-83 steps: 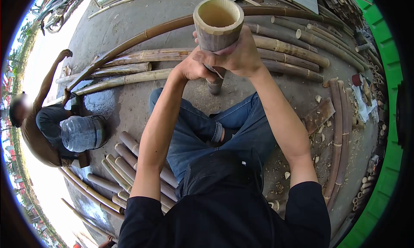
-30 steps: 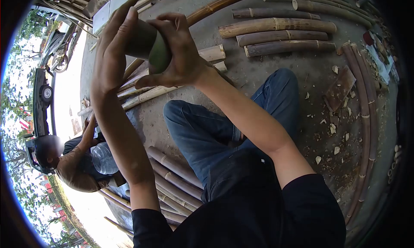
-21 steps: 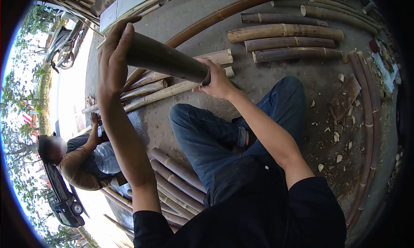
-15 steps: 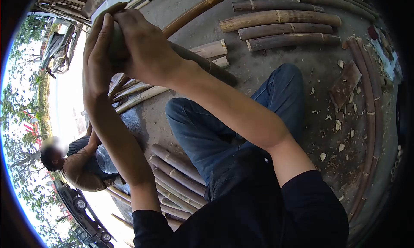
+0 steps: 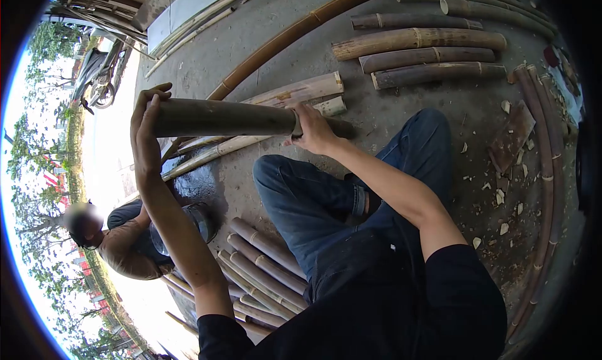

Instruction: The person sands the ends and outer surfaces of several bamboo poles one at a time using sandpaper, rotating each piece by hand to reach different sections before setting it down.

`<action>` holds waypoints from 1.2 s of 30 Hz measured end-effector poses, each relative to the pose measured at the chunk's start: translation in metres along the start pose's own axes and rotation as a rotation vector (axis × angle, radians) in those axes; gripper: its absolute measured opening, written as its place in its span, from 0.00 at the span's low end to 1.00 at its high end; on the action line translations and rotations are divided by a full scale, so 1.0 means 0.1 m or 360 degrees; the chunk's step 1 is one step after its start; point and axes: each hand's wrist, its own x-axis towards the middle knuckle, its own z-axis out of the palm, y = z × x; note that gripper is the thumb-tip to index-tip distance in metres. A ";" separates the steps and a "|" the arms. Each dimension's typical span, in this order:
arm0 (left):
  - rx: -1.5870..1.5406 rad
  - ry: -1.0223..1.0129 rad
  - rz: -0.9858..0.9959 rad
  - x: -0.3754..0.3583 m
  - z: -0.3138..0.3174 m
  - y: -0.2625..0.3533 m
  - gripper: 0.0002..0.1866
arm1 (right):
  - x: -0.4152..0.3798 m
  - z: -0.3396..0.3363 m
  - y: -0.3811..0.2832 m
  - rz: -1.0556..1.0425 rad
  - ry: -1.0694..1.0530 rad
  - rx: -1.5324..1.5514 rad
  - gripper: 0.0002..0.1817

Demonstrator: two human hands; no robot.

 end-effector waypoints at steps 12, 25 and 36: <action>-0.0117 -0.0026 0.0120 -0.14 0.07 0.22 0.18 | -0.14 -0.27 -0.08 -0.0300 -0.0013 0.0122 0.57; -0.0212 -0.0042 0.0426 0.03 0.51 0.90 0.19 | 0.36 -0.33 -0.78 -0.0059 0.0889 0.0390 0.32; -0.0316 0.0010 0.0698 0.00 0.65 0.86 0.19 | 0.36 -0.52 -0.82 0.0399 0.0506 0.0966 0.32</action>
